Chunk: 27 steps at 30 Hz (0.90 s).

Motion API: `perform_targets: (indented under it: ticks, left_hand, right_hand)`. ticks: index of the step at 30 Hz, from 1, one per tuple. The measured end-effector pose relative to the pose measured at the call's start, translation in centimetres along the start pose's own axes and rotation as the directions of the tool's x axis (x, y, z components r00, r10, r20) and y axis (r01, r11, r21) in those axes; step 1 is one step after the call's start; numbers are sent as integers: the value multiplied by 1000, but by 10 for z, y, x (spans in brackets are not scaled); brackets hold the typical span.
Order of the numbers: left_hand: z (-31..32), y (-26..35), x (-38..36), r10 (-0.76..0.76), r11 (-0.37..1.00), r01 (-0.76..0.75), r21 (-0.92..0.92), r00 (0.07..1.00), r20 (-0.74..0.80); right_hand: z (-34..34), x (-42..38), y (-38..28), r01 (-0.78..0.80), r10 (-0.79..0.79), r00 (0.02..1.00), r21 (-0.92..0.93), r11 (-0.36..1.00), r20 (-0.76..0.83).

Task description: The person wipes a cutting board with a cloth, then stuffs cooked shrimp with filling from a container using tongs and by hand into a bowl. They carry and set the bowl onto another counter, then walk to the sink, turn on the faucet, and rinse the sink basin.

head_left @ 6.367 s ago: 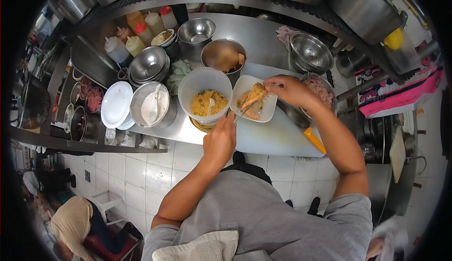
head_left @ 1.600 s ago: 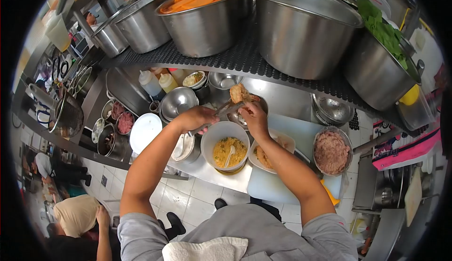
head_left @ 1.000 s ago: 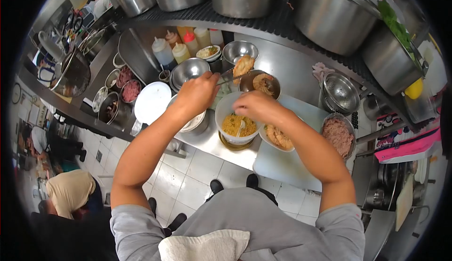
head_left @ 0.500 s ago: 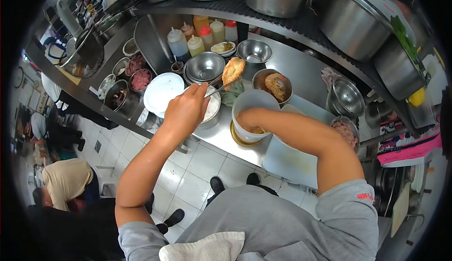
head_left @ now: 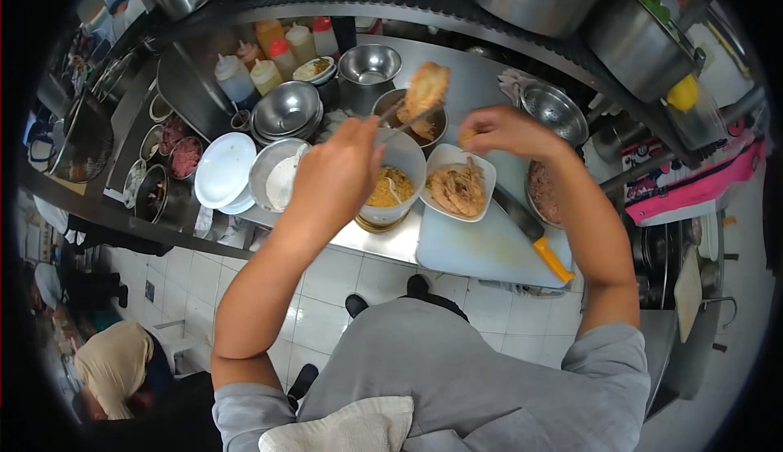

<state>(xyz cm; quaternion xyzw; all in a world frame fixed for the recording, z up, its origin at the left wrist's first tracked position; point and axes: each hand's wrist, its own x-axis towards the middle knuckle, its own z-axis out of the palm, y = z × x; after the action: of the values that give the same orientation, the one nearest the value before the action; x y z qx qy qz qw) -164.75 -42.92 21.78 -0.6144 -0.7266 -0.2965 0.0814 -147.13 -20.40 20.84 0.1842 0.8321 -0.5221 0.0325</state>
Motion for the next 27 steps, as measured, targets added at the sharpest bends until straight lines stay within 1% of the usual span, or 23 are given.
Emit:
perform_targets:
  ticks: [1, 2, 3, 4, 6, 8, 9, 11, 12, 14, 15, 16, 17, 18, 19, 20, 22, 23, 25, 27]
  left_hand:
    - [9, 7, 2, 21, 999, -22, 32, 999, 47]
    - [17, 15, 3, 41, 997, -47, 63, 995, 96]
    - [17, 27, 7, 73, 994, -87, 61, 978, 197]
    - [24, 32, 7, 80, 994, -92, 56, 977, 199]
    - [44, 36, 6, 150, 972, -204, 114, 918, 367]
    - [57, 40, 7, 144, 967, -211, 141, 915, 378]
    - [62, 41, 9, 141, 964, -217, 151, 905, 401]
    - [67, 43, 11, 138, 961, -225, 162, 895, 425]
    - [68, 44, 13, 145, 955, -239, 176, 893, 426]
    - [71, 44, 15, 148, 949, -250, 193, 891, 429]
    - [72, 44, 16, 145, 954, -239, 180, 895, 422]
    - [73, 44, 15, 142, 959, -228, 166, 899, 414]
    - [74, 43, 15, 138, 960, -225, 169, 900, 414]
    - [77, 42, 13, 125, 966, -207, 153, 897, 424]
    - [79, 41, 12, 112, 972, -189, 137, 894, 434]
    - [80, 40, 10, 108, 973, -185, 140, 895, 433]
    - [81, 38, 7, 40, 993, -89, 81, 879, 475]
    - [82, 36, 5, 36, 993, -85, 84, 880, 474]
    - [82, 34, 3, -12, 999, -4, 35, 896, 444]
    - [77, 33, 3, -19, 1000, 12, 18, 896, 444]
  right_hand:
    - [-8, -16, 6, -39, 41, 998, 32, 999, -54]
    - [-15, -28, 14, -46, 48, 997, 35, 998, -57]
    - [-20, -39, 20, -73, 79, 990, 49, 996, -117]
    - [-24, -46, 24, -98, 108, 978, 64, 993, -179]
    - [-23, -55, 27, -71, 89, 971, 90, 993, -221]
    - [-18, -58, 27, -7, 47, 956, 140, 990, -290]
    - [-14, -56, 29, -5, 48, 954, 144, 990, -295]
    - [-1, -45, 31, 102, -99, 956, -2, 995, -276]
    - [5, -42, 25, 103, -99, 956, -1, 995, -278]
    - [20, -37, 9, -74, -18, 937, -249, 966, -349]
    - [28, -34, 7, -50, -63, 918, -273, 961, -392]
    - [33, -29, 12, -46, -66, 919, -273, 961, -389]
    - [38, -22, 22, 36, -218, 870, -384, 922, -442]
    - [42, -17, 28, 104, -368, 801, -496, 862, -473]
    - [45, -16, 31, 88, -385, 775, -518, 851, -501]
    - [47, -15, 34, 91, -387, 776, -518, 850, -498]
    - [49, -13, 41, 86, -422, 718, -532, 843, -554]
    - [47, -13, 44, 89, -424, 719, -532, 842, -551]
    - [44, -15, 49, 55, -470, 672, -595, 802, -572]
    - [38, -14, 58, 55, -467, 678, -594, 802, -568]
